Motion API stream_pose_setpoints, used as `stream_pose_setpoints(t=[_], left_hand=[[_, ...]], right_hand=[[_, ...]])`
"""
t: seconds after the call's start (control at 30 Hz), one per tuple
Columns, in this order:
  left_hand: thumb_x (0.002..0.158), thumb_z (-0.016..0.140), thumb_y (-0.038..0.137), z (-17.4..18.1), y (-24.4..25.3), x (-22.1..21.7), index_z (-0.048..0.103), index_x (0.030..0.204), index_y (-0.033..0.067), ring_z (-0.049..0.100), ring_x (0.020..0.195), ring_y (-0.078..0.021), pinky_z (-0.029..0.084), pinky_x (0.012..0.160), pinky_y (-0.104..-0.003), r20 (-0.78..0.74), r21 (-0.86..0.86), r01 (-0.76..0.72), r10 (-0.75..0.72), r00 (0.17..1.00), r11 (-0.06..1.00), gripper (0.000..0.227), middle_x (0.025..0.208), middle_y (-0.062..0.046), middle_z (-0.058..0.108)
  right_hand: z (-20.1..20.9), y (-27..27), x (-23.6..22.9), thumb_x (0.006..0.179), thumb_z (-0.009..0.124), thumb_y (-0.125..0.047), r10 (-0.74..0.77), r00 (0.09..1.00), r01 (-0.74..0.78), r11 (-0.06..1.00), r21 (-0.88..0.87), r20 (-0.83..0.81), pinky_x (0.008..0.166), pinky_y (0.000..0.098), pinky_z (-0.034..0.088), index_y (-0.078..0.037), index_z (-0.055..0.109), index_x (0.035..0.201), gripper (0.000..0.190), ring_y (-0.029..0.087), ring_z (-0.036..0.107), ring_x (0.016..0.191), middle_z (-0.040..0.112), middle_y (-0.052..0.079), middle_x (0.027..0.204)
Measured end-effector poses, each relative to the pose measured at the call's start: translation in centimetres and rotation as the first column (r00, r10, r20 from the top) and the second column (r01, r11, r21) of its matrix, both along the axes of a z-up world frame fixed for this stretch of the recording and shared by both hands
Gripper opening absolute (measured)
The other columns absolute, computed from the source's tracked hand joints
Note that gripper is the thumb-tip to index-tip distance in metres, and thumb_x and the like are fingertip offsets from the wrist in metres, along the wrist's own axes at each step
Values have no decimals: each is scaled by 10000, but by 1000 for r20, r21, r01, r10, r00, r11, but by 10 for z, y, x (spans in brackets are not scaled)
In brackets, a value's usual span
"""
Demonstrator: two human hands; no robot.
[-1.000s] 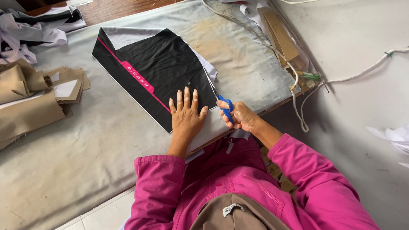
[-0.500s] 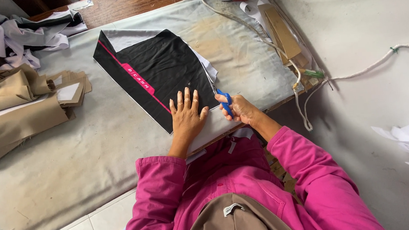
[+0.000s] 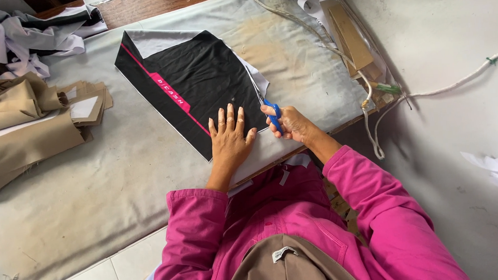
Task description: The person uses blue-handled scissors to cut a piece of white fabric along the edge of a black pattern template. They repeatedly reposition the fabric and template on the table to cut different sections.
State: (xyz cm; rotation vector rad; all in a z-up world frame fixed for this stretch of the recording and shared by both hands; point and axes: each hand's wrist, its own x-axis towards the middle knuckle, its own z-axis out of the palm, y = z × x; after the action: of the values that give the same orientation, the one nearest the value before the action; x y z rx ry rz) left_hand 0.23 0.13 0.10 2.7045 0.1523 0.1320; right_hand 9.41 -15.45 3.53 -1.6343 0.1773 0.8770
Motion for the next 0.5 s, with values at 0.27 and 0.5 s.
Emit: stream_pose_setpoints(t=[0.27, 0.5], left_hand=[[917, 396, 486, 3, 0, 0, 366, 1418, 149, 203, 1398, -321, 30, 1096, -573, -13, 3, 3, -3, 1000, 1000, 605, 1486, -148, 298], [919, 390, 487, 2, 0, 0, 353, 1424, 157, 195, 1401, -319, 26, 1098, -571, -31, 9, 4, -3, 1000, 1000, 604, 1493, -145, 285]], right_hand=[[-5, -7, 13, 757, 746, -443, 52, 998, -51, 999, -10, 34, 233, 152, 256, -38, 584, 746, 436, 138, 526, 351, 542, 76, 493], [-3, -5, 26, 756, 692, -546, 90, 996, -91, 995, -36, -22, 241, 163, 264, -48, 577, 784, 512, 146, 538, 377, 558, 75, 520]])
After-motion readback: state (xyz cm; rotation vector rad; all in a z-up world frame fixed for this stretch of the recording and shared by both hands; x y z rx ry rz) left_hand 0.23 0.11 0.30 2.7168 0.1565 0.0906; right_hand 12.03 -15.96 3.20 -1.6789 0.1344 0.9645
